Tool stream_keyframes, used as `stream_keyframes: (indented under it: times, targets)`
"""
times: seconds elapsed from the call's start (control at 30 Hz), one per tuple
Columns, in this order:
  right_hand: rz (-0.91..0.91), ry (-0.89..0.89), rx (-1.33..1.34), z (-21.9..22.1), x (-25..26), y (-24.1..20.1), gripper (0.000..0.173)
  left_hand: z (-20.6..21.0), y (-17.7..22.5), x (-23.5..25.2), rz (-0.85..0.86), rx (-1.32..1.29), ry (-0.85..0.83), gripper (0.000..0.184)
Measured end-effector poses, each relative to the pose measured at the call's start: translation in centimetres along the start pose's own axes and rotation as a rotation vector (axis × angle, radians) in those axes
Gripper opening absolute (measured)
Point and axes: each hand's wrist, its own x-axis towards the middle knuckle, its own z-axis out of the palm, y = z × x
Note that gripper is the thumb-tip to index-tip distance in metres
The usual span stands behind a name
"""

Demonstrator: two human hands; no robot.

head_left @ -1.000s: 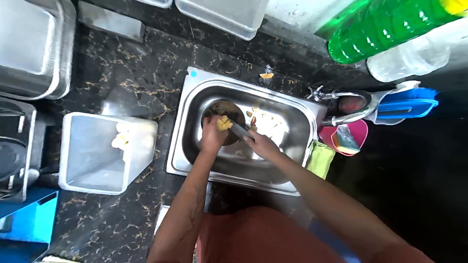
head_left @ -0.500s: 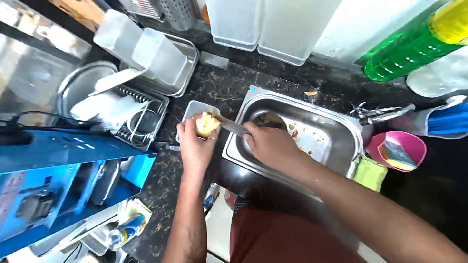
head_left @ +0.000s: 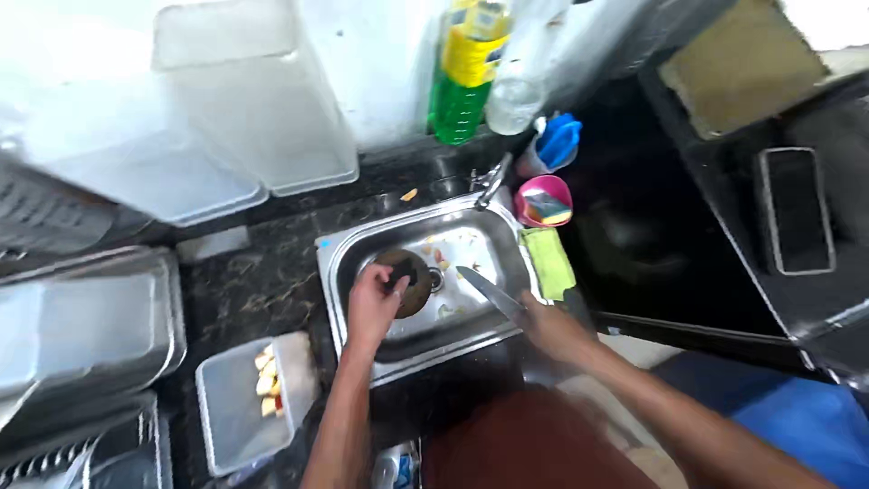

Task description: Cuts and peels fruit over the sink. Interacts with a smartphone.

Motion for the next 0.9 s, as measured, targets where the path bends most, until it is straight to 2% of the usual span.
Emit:
stream_keyframes:
  times: [0.13,0.3,0.4,0.47,0.53,0.6,0.67,0.73,0.8,0.9]
  targets:
    - [0.103,0.066,0.223,1.4,-2.7,6.1,0.042,7.8,3.8,10.4,0.144,0.132,-0.125,0.041]
    - [0.136,0.091,0.327,2.2,-3.8,9.9,0.041,13.7,8.1,19.6,0.311,0.112,-0.098,0.037]
    - [0.131,0.108,0.359,2.0,-3.7,11.2,0.038,16.5,9.3,22.4,0.221,0.238,-0.106,0.031]
    - [0.106,0.129,0.364,1.5,-3.3,11.7,0.038,17.2,9.7,23.0,0.130,0.247,-0.128,0.037]
    - [0.086,0.119,0.347,1.0,-2.5,11.9,0.039,17.2,9.7,22.9,0.034,0.091,-0.092,0.048]
    - [0.078,0.083,0.317,0.1,-1.5,11.6,0.041,16.9,9.3,22.2,-0.027,-0.038,-0.017,0.049]
    - [0.066,0.057,0.270,-1.1,-0.4,11.1,0.044,15.8,8.1,20.6,0.007,0.050,0.132,0.044]
    - [0.059,0.058,0.197,-2.1,0.9,10.5,0.043,14.4,4.7,19.6,0.091,0.312,0.270,0.045]
    - [0.058,0.036,0.126,-3.1,2.0,9.6,0.040,13.8,0.6,18.0,0.180,0.506,0.231,0.041]
    - [0.035,0.003,0.025,-5.4,4.0,7.6,0.036,14.6,-2.3,13.8,0.297,0.539,0.007,0.030]
